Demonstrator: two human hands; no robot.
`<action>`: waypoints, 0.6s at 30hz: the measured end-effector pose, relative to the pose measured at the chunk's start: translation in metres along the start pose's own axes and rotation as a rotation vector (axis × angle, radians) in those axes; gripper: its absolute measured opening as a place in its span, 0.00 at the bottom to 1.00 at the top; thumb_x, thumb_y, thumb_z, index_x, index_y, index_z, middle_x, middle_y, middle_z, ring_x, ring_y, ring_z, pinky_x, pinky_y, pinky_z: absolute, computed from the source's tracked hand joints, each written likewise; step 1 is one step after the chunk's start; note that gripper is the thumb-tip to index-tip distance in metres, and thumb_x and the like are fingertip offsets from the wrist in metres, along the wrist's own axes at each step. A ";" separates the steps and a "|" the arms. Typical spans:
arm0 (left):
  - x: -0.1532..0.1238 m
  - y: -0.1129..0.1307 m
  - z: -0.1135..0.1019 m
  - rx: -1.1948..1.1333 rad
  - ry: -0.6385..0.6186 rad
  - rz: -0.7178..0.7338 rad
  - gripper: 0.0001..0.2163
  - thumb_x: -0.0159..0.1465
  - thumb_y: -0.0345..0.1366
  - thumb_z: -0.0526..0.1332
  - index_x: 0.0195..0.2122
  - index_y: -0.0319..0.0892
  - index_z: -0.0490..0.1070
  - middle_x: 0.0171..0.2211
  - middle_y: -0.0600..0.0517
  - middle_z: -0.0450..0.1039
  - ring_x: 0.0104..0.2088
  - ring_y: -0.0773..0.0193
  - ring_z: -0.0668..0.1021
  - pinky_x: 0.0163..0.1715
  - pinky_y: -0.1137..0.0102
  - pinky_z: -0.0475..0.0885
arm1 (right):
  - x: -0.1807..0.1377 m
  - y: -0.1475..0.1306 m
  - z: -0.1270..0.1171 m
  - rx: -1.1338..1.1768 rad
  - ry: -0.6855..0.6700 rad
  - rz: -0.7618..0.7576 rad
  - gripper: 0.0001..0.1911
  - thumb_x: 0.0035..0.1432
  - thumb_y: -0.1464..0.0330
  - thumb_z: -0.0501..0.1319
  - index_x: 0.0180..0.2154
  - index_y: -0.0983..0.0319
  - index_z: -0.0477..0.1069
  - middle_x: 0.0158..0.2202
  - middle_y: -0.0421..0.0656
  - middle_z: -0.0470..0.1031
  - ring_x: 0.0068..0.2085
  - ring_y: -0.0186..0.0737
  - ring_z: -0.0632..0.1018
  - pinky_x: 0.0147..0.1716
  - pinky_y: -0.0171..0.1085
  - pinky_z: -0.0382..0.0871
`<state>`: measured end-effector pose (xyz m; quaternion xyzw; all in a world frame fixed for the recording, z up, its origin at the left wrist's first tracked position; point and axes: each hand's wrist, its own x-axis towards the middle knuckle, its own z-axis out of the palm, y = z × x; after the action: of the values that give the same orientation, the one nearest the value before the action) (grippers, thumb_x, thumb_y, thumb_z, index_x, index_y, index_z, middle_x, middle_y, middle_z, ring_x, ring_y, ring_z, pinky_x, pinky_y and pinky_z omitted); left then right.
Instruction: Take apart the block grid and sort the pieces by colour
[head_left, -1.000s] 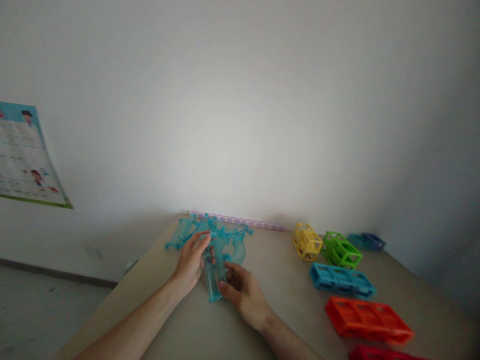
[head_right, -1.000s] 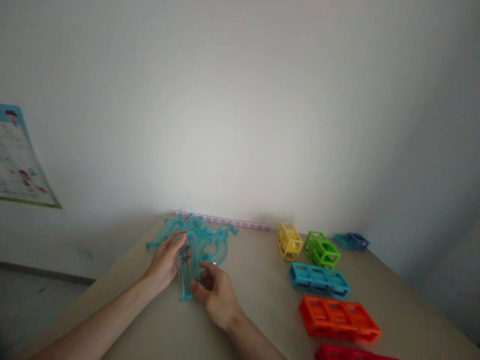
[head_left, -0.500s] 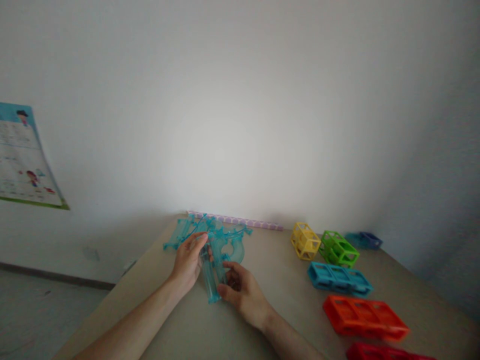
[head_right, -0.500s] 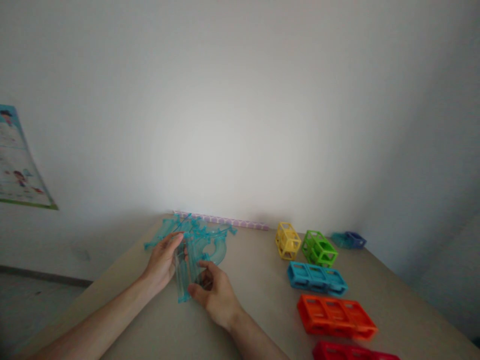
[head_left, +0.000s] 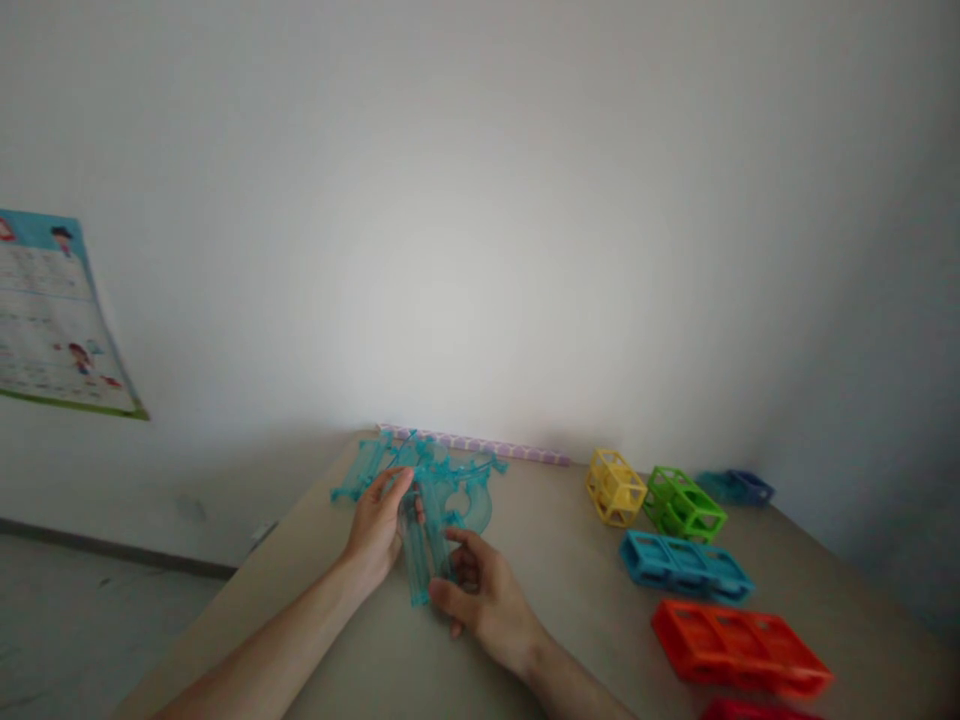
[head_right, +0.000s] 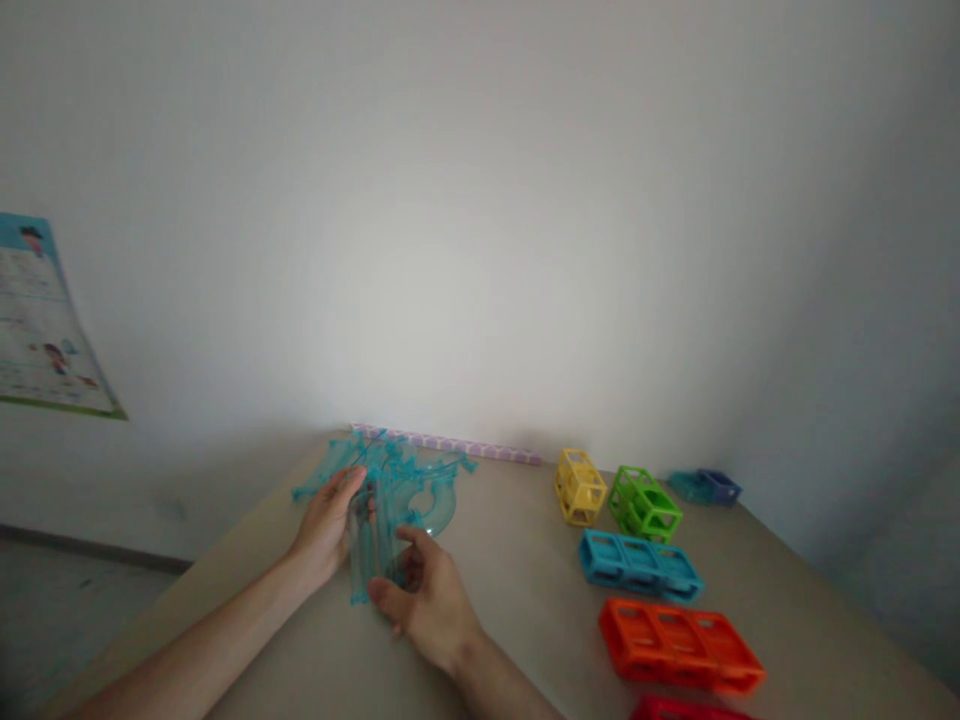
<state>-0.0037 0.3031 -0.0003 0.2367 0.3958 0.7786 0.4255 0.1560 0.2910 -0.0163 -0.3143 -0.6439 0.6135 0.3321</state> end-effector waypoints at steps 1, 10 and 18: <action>0.000 0.001 0.000 0.000 0.000 -0.002 0.15 0.48 0.43 0.71 0.31 0.42 0.70 0.22 0.59 0.70 0.19 0.71 0.71 0.18 0.76 0.66 | 0.000 -0.001 0.000 -0.004 0.002 0.004 0.35 0.46 0.60 0.68 0.53 0.66 0.61 0.31 0.38 0.59 0.27 0.32 0.67 0.17 0.31 0.67; 0.002 0.006 0.000 -0.084 0.009 -0.086 0.15 0.45 0.40 0.72 0.30 0.41 0.70 0.25 0.57 0.74 0.24 0.67 0.76 0.26 0.73 0.70 | 0.001 0.003 -0.007 -0.140 0.037 -0.064 0.32 0.49 0.61 0.67 0.54 0.65 0.63 0.32 0.39 0.63 0.27 0.31 0.69 0.23 0.32 0.66; 0.007 0.005 -0.006 -0.127 -0.038 -0.139 0.12 0.47 0.37 0.71 0.30 0.39 0.73 0.26 0.53 0.76 0.28 0.65 0.79 0.34 0.71 0.72 | 0.002 0.006 -0.006 -0.098 0.080 -0.102 0.28 0.50 0.62 0.66 0.52 0.64 0.65 0.32 0.39 0.62 0.31 0.34 0.68 0.25 0.32 0.65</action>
<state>-0.0145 0.3047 0.0007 0.1960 0.3530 0.7661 0.5001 0.1593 0.2963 -0.0216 -0.3213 -0.6744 0.5504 0.3727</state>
